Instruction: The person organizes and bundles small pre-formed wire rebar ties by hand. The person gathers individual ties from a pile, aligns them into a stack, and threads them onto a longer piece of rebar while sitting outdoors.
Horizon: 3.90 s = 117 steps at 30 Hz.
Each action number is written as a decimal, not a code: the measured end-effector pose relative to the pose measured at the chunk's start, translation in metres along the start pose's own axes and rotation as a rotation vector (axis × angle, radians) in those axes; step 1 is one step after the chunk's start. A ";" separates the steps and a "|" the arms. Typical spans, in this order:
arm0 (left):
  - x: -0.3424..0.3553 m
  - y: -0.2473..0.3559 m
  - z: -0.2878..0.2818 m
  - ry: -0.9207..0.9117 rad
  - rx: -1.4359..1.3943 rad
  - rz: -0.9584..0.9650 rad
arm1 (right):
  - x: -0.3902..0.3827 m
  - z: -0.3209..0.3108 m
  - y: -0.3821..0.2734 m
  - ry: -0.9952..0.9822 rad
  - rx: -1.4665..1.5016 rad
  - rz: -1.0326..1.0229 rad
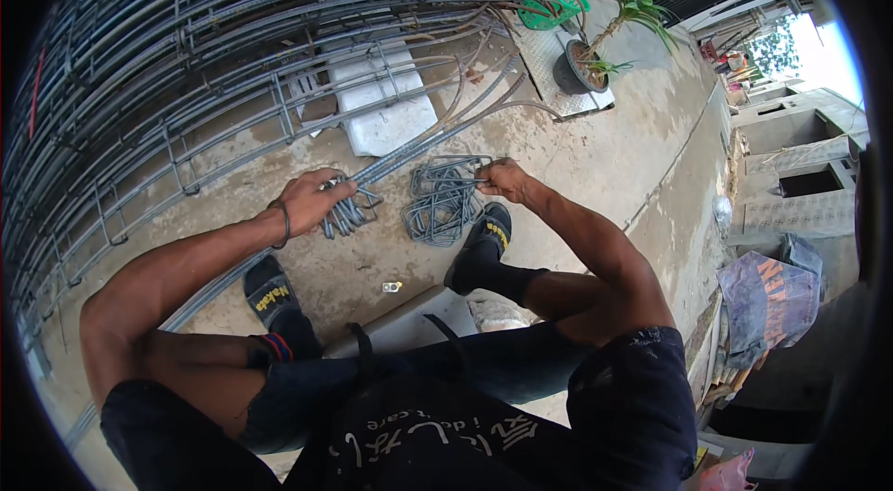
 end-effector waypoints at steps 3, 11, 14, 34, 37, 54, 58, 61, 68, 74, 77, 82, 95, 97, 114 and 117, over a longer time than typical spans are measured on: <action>-0.002 0.006 0.001 0.018 0.044 0.007 | 0.023 0.002 0.001 0.063 0.214 -0.048; 0.006 -0.001 0.002 0.013 0.043 0.007 | 0.009 -0.086 -0.083 0.086 0.325 -0.089; -0.001 -0.016 -0.003 0.020 0.034 -0.052 | -0.027 -0.083 -0.113 0.070 0.192 -0.086; -0.004 0.008 0.007 -0.018 0.037 -0.011 | -0.116 -0.178 -0.131 0.592 -0.354 -0.553; -0.002 0.003 0.012 -0.033 0.052 -0.003 | -0.112 -0.129 -0.156 0.528 -0.425 -0.563; -0.005 -0.001 0.016 -0.057 0.115 0.011 | -0.134 0.118 -0.253 0.267 -1.444 -1.025; -0.002 0.003 0.015 0.024 0.167 0.058 | -0.117 0.116 -0.254 0.301 -1.434 -0.969; -0.015 0.012 0.018 0.048 0.217 0.051 | -0.098 0.103 -0.268 0.431 -1.400 -0.807; -0.027 0.005 0.043 0.136 0.226 0.149 | -0.051 0.080 -0.264 0.683 -1.250 -0.677; -0.021 0.022 0.050 0.121 0.182 0.193 | 0.017 0.049 -0.257 0.358 -1.149 -0.597; -0.029 0.002 0.034 0.169 0.170 0.122 | -0.030 0.145 -0.243 0.269 -1.277 -0.849; -0.024 0.007 0.035 0.130 0.143 0.154 | -0.093 0.193 -0.197 -0.196 -1.469 -0.866; -0.014 -0.005 0.019 0.092 0.063 0.059 | -0.214 0.228 -0.088 -0.504 -1.091 -0.711; -0.019 0.004 0.014 0.115 0.108 0.057 | -0.217 0.226 -0.106 -0.476 -1.313 -1.053; -0.057 0.036 0.040 -0.262 0.552 0.001 | -0.171 0.187 -0.077 -0.601 -1.559 -0.764; -0.056 0.074 0.025 0.086 0.773 0.263 | -0.166 0.184 -0.073 -0.594 -1.511 -0.807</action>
Point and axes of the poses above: each hand's wrist, its own x-axis towards the middle knuckle, its own z-axis out of the palm, y = z × x, the point moved 8 cm from there along x, towards the middle knuckle, and after that the axes turned 13 degrees about x, right-handed, at the moved point
